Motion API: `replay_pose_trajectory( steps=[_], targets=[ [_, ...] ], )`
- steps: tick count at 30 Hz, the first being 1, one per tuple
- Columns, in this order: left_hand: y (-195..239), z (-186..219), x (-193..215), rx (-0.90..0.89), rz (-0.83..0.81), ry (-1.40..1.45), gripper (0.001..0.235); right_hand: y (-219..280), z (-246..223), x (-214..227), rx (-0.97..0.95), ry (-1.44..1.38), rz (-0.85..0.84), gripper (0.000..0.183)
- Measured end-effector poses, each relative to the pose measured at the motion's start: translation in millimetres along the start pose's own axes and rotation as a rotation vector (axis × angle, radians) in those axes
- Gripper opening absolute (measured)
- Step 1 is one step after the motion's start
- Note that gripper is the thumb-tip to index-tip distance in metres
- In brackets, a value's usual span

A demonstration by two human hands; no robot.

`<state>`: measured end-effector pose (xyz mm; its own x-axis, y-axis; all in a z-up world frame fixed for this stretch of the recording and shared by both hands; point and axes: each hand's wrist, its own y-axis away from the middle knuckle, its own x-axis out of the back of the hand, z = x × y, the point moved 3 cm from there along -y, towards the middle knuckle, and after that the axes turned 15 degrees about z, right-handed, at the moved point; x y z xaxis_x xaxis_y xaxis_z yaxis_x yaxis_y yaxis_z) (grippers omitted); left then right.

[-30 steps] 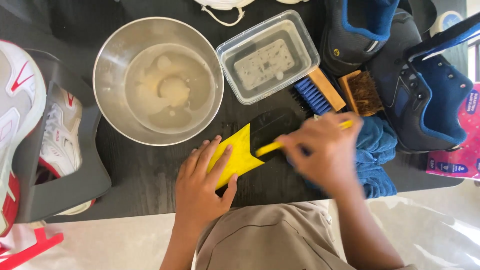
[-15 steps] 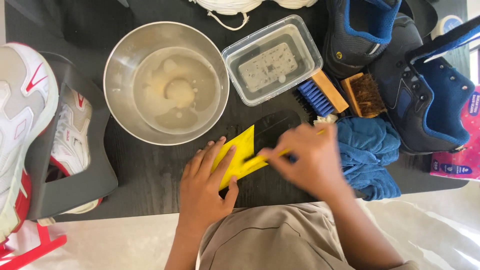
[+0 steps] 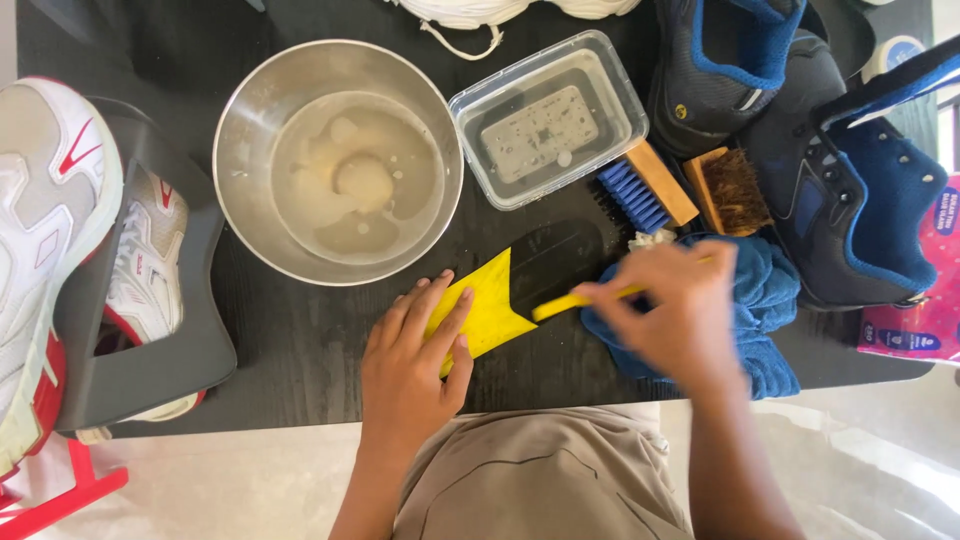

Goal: The person scrubs a grey shoe insole with a yellow brush, repeatedly dipping the brush into a metal bowl of water. They flip the insole over to clean the yellow underside as well, using the same scrubbing technique.

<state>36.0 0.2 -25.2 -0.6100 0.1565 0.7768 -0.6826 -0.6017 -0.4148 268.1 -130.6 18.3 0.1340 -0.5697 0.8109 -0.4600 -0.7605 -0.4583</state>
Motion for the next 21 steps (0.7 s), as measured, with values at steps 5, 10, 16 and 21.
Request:
replay_pose_trajectory(
  steps=[5, 10, 16, 21],
  targets=[
    [-3, 3, 3, -0.005, 0.021, 0.018, 0.042, -13, -45, -13, 0.088, -0.247, -0.041, 0.029],
    [-1, 2, 3, 0.005, -0.002, 0.016, 0.045, -23, 2, -10, 0.003, 0.091, 0.082, 0.031],
    [-3, 2, 3, -0.017, -0.001, 0.012, 0.045, -23, -36, -19, 0.146, -0.150, -0.062, 0.033],
    [-3, 3, 3, -0.008, -0.006, 0.012, 0.045, -28, 2, -11, -0.016, 0.073, 0.033, 0.031]
  ],
)
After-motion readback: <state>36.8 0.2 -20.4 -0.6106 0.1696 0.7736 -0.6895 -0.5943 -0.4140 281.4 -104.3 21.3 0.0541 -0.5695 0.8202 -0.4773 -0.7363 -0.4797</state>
